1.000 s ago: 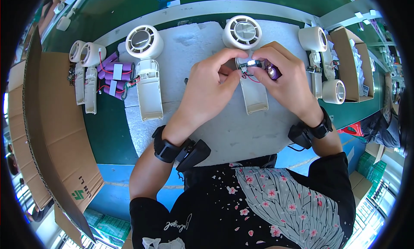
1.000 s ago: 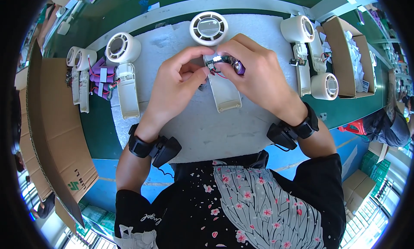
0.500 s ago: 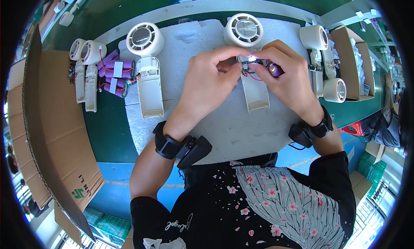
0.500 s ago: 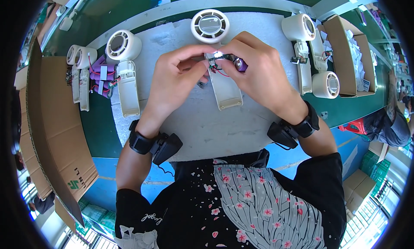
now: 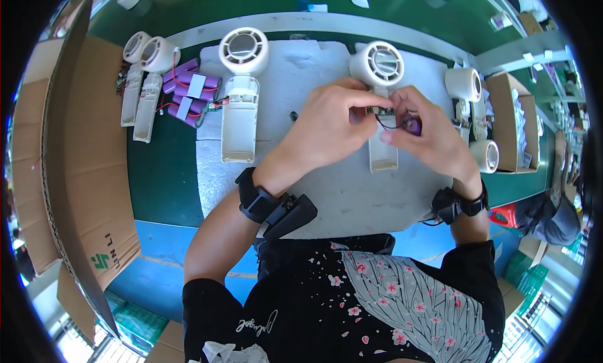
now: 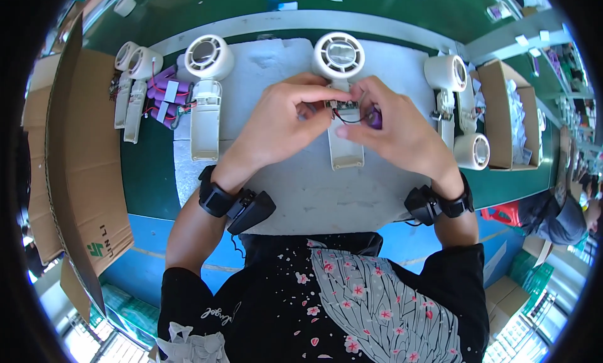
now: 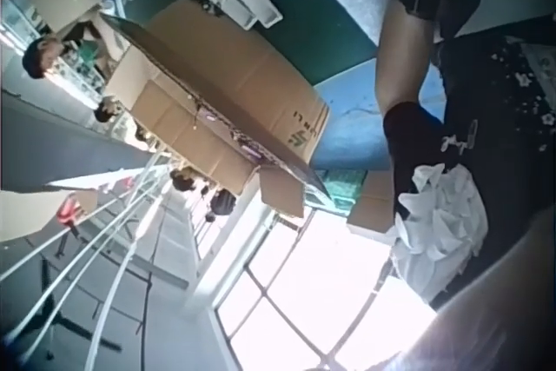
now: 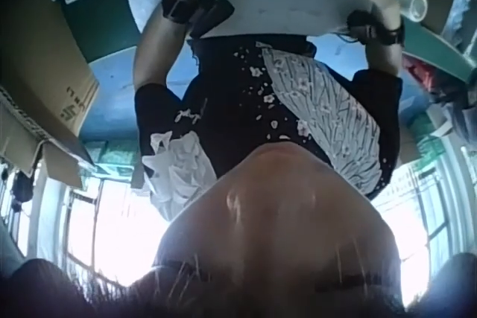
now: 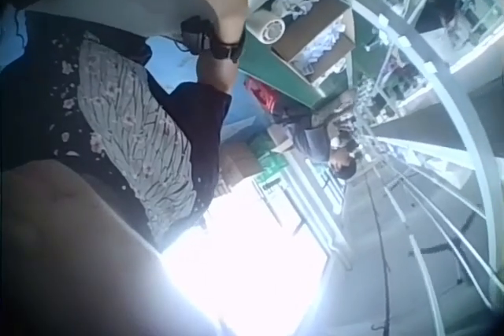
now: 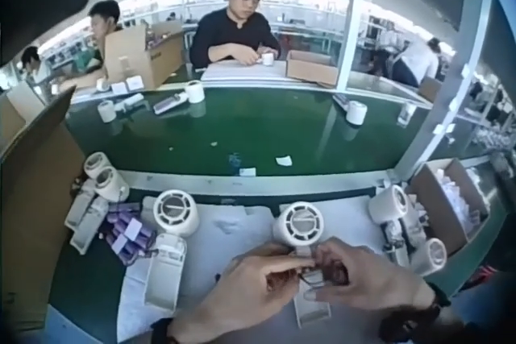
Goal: The person assembles portable fans by connecting battery packs to circuit boards and fitting the components into the plastic housings. They repeat this process by hand for multiple units on the assembly line.
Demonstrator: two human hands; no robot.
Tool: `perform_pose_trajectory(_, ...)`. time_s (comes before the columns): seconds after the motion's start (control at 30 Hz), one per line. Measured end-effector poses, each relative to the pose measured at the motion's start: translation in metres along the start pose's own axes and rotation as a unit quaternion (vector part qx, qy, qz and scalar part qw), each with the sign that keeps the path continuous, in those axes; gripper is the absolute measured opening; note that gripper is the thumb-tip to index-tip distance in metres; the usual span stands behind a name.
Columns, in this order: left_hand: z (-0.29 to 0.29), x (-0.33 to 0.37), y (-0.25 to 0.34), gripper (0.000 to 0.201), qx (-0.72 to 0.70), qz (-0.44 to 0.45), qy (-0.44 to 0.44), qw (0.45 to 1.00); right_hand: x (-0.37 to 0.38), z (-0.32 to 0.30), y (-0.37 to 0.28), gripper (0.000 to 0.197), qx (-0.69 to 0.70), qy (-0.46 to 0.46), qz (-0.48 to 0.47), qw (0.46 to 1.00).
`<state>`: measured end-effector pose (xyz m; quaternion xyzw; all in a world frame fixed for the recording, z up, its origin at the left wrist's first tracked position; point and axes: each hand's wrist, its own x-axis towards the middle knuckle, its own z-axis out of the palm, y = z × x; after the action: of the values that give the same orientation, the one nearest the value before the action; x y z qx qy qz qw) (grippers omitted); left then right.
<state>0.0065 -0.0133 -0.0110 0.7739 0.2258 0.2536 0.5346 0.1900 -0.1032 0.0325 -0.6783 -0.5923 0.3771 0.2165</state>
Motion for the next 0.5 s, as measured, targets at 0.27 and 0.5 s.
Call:
perform_pose_trajectory(0.27, -0.008, -0.004, 0.000, 0.029, -0.050, -0.044, 0.039, 0.997, -0.004, -0.018, -0.006, 0.039, 0.213, -0.122, -0.004, 0.969)
perform_pose_trajectory(0.5, 0.001, -0.004, -0.002, 0.026, -0.074, -0.055, 0.099, 0.991, 0.001, -0.023, 0.003, 0.027, 0.025, 0.039, 0.056, 0.997)
